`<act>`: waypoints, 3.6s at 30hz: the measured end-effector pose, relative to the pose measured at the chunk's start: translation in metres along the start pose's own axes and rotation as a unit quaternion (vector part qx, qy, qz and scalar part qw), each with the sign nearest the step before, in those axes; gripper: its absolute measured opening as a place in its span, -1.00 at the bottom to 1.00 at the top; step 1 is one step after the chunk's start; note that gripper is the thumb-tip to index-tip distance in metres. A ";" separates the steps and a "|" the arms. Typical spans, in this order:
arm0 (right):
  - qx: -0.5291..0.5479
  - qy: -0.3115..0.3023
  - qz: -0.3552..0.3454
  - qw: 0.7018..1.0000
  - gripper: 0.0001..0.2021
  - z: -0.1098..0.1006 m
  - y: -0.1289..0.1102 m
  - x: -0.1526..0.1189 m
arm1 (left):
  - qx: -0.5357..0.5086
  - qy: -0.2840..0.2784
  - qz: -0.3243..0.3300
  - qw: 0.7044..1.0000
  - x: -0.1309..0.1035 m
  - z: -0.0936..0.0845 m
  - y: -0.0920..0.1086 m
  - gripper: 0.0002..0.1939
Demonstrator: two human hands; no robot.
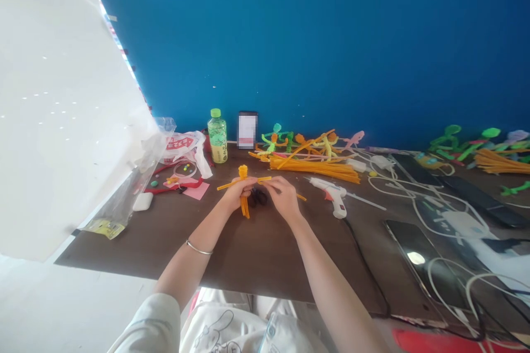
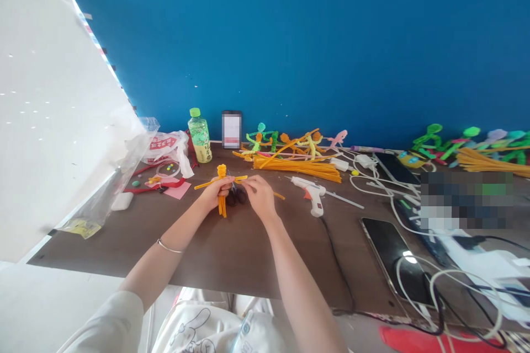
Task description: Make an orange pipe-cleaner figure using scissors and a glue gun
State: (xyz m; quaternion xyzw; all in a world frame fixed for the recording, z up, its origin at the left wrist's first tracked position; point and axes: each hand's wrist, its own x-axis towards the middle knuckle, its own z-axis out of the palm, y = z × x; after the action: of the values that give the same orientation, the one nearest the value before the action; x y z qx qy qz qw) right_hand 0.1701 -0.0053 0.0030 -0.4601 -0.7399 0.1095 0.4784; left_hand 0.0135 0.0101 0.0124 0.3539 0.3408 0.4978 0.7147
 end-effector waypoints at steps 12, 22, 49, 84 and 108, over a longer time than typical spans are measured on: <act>0.000 0.008 0.031 0.999 -0.85 -0.011 -0.002 0.005 | 0.184 -0.012 0.020 0.983 -0.006 0.001 0.001 -0.80; 0.015 0.015 0.022 1.000 -0.88 -0.006 -0.014 0.003 | 0.261 0.075 0.103 0.957 0.001 0.001 -0.008 -0.85; -0.019 0.002 0.031 0.999 -0.87 -0.009 -0.003 0.003 | 0.152 -0.007 0.019 0.988 -0.008 0.006 0.000 -0.82; 0.111 0.012 0.087 0.990 -0.84 0.010 -0.012 -0.003 | 0.051 0.128 0.080 0.987 -0.002 0.008 -0.008 -0.66; 0.054 0.010 0.012 0.998 -0.83 0.003 -0.008 -0.001 | -0.030 0.035 -0.010 0.999 0.000 0.007 -0.007 -0.72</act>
State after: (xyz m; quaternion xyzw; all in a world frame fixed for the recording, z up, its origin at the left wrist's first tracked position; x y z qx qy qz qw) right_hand 0.1635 -0.0095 0.0057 -0.4433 -0.7225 0.1508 0.5087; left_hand 0.0223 0.0072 0.0104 0.3106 0.3541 0.5130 0.7176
